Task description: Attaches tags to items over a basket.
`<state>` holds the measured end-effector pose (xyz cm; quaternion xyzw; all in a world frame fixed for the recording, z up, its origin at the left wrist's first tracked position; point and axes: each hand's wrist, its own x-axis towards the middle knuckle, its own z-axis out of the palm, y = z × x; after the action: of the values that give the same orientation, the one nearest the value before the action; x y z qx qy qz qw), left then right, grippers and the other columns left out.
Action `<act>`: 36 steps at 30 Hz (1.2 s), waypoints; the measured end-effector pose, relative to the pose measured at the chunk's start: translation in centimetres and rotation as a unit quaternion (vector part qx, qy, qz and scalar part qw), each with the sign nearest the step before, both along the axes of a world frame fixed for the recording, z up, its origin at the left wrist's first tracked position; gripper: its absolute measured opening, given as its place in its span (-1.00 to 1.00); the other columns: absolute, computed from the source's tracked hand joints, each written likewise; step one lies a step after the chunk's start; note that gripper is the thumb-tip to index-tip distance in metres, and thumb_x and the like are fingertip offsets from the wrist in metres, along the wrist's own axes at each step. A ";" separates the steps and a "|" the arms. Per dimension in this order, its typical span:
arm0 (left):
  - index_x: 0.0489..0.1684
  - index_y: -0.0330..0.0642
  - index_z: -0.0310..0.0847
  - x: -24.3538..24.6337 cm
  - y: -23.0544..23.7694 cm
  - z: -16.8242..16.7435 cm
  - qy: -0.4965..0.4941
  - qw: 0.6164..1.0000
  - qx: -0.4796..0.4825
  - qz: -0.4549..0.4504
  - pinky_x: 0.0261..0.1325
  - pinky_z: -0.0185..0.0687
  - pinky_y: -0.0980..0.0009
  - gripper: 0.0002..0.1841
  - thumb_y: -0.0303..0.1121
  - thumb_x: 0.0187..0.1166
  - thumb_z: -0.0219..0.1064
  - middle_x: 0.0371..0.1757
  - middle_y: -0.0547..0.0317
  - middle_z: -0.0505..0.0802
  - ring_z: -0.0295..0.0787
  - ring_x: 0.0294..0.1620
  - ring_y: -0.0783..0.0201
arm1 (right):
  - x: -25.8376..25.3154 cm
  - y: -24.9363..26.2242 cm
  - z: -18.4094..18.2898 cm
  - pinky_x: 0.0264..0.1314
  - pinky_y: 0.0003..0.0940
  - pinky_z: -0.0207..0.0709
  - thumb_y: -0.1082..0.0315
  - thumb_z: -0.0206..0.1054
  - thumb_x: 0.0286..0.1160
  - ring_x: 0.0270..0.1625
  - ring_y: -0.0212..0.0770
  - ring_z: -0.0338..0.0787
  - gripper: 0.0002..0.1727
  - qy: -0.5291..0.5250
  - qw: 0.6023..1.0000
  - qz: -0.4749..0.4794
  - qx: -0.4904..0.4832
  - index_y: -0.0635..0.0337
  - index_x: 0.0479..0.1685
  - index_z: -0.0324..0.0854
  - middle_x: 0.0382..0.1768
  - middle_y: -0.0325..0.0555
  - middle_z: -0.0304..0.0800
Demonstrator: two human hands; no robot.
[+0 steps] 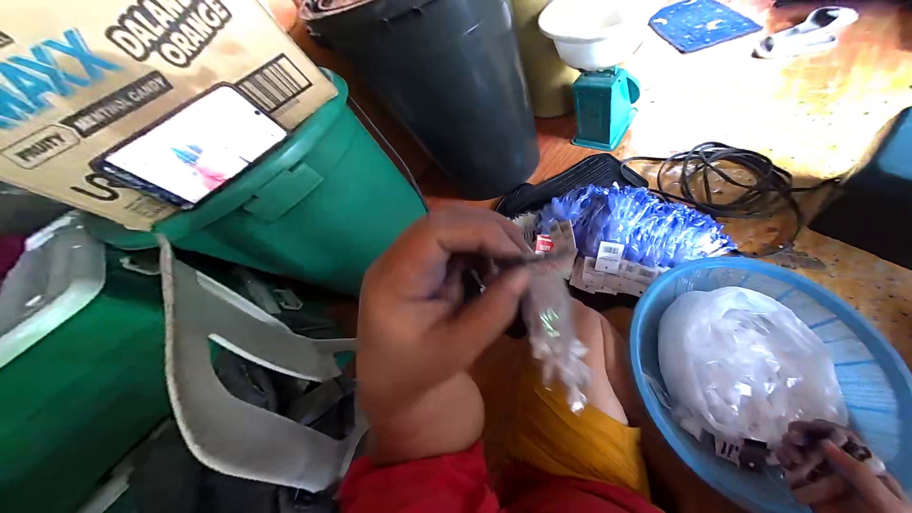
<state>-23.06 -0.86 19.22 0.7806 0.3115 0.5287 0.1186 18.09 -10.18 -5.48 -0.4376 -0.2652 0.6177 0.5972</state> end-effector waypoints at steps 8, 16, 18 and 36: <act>0.16 -0.20 0.72 -7.9 13.4 -7.0 0.121 0.881 -0.311 0.336 0.18 0.70 0.01 -0.77 -0.43 0.60 0.38 0.05 -0.06 0.85 0.82 0.00 0.08 | 0.1 1.0 -0.8 -0.22 -0.31 0.77 0.29 0.28 0.52 -0.31 -0.30 0.84 -0.86 -0.029 0.999 0.027 -0.017 -0.07 -0.09 0.73 -0.24 -0.26 0.88; 0.20 -0.39 0.68 -9.5 17.0 -18.1 0.001 0.848 -0.321 0.422 0.35 0.64 -0.10 -0.69 -0.36 0.63 0.35 0.13 -0.24 0.83 0.80 0.18 -0.10 | 1.3 0.9 -3.4 -0.18 -0.26 0.80 0.24 0.32 0.57 -0.24 -0.24 0.88 -0.86 -0.037 0.998 0.027 -0.033 -0.07 -0.03 0.73 -0.16 -0.21 0.90; 0.21 -0.34 0.70 -8.9 17.4 -23.6 0.039 0.841 -0.358 0.403 0.34 0.65 -0.12 -0.70 -0.35 0.64 0.33 0.15 -0.21 0.83 0.81 0.18 -0.10 | 0.6 1.1 -2.6 -0.20 -0.28 0.81 0.28 0.34 0.52 -0.27 -0.26 0.88 -0.87 -0.038 0.998 0.016 -0.054 -0.03 -0.06 0.73 -0.20 -0.21 0.90; 0.32 -0.25 0.74 -6.8 14.8 -34.3 0.375 0.786 -0.429 0.239 0.75 0.24 0.04 -0.62 -0.36 0.77 0.04 0.53 -0.01 0.70 0.50 0.65 -0.01 | -3.5 -0.4 4.8 0.20 0.22 0.63 0.33 0.58 0.36 0.05 0.26 0.82 -0.57 -0.564 0.789 0.239 -0.042 0.52 0.06 0.69 -0.02 0.39 0.80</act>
<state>-29.87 13.99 -15.12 0.6868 0.7027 0.0174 0.1851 14.55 -10.59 -0.68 -0.6557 -0.6249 0.3943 0.1553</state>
